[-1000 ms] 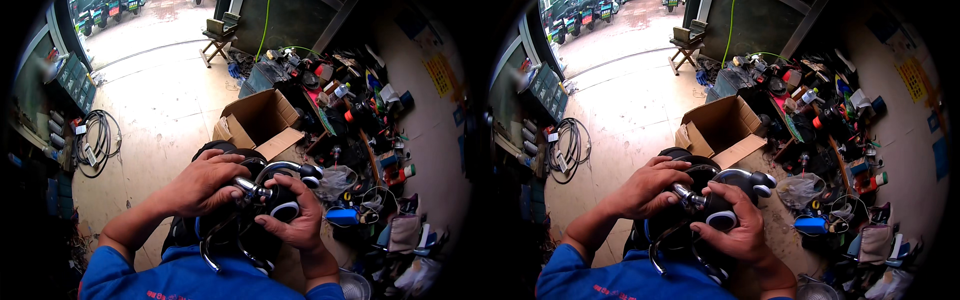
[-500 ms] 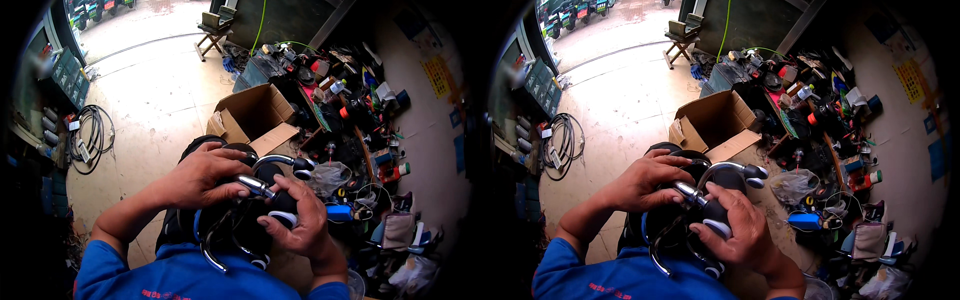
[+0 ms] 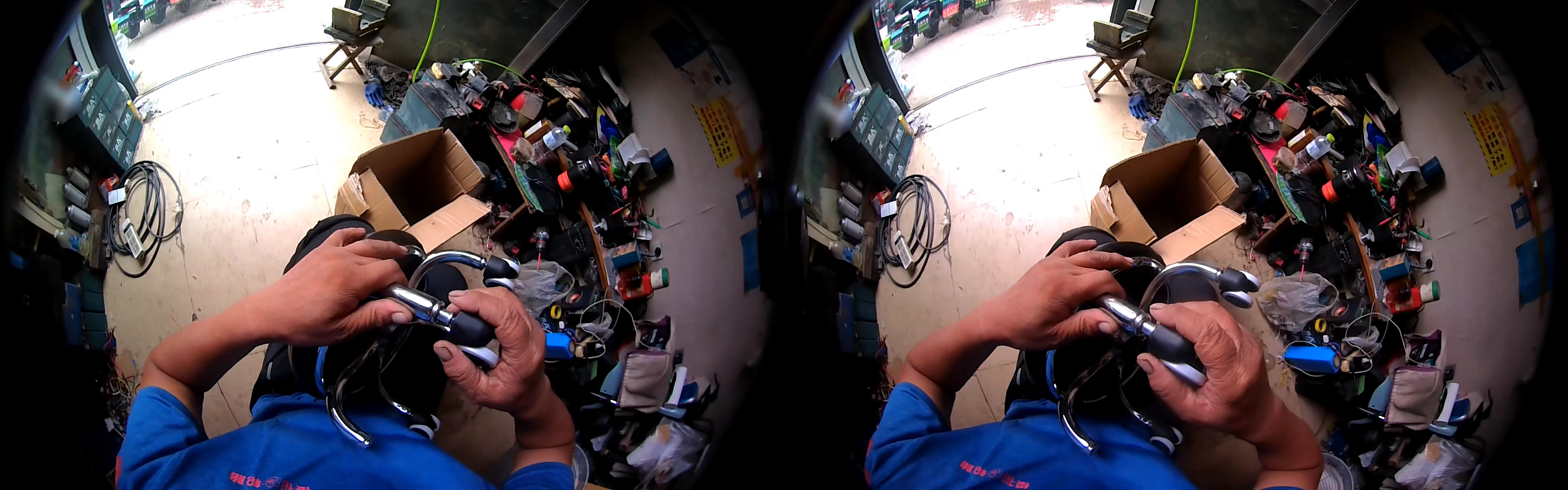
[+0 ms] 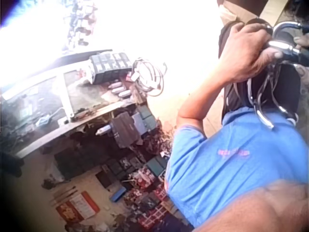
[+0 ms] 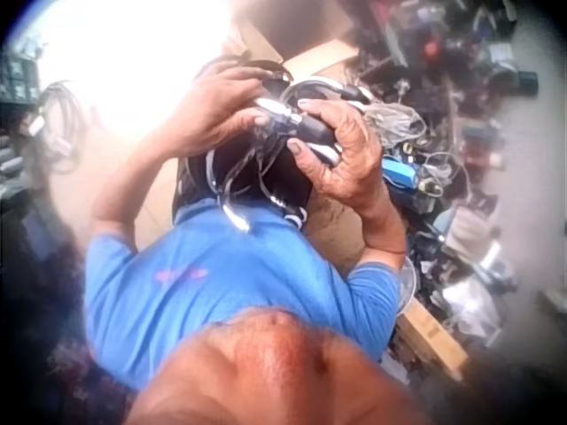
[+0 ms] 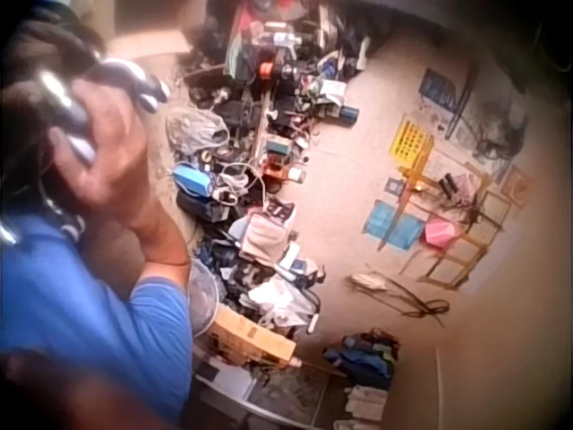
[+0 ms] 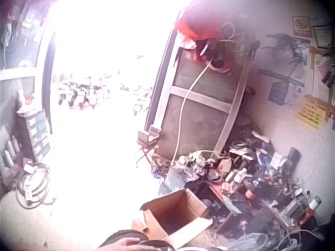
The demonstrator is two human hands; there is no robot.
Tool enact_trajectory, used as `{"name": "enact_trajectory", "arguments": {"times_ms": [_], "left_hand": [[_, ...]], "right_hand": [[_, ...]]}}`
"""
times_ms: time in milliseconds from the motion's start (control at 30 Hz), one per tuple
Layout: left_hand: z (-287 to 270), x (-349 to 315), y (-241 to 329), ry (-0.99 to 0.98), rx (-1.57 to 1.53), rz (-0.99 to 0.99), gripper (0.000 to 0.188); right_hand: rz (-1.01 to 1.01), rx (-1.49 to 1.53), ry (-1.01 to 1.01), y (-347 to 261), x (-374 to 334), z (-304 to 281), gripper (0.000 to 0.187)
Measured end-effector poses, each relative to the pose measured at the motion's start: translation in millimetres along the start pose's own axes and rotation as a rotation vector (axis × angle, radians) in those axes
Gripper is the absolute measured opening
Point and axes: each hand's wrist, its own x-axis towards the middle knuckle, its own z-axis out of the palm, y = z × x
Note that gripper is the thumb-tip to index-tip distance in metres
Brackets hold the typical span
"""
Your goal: The person attaches wheels to a metal office chair base by hand, taking them one at a time from a plastic bag and pressing them into the ends of the base legs.
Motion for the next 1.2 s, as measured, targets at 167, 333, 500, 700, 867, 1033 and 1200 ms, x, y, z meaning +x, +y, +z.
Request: {"name": "enact_trajectory", "arguments": {"times_ms": [167,333,500,700,867,1033,1200], "left_hand": [[-3.2,5.8,6.0,-0.073,0.067,0.009,0.048],[-1.1,6.8,3.7,-0.046,0.058,-0.003,0.048],[-7.0,6.8,1.3,-0.146,0.041,-0.023,0.051],[-9.8,6.3,1.7,-0.134,-0.014,0.016,0.048],[-13.8,7.2,-0.6,-0.201,0.019,-0.001,0.046],[-11.7,8.9,0.1,-0.199,0.042,-0.004,0.045],[-10.8,9.2,1.3,-0.178,0.019,0.004,0.045]], "right_hand": [[-0.106,-0.151,-0.042,-6.7,5.7,-8.7,0.05],[-0.316,-0.162,-0.11,22.5,26.3,-19.6,0.056],[-0.183,-0.026,-0.15,18.6,23.6,-18.4,0.056],[0.02,-0.048,-0.148,4.8,13.2,-17.1,0.054],[0.022,-0.069,-0.093,-0.8,9.8,-8.2,0.054],[-0.013,-0.148,-0.094,-3.5,6.9,-9.5,0.066],[0.118,-0.074,-0.024,-4.0,-5.4,-3.1,0.065]]}}
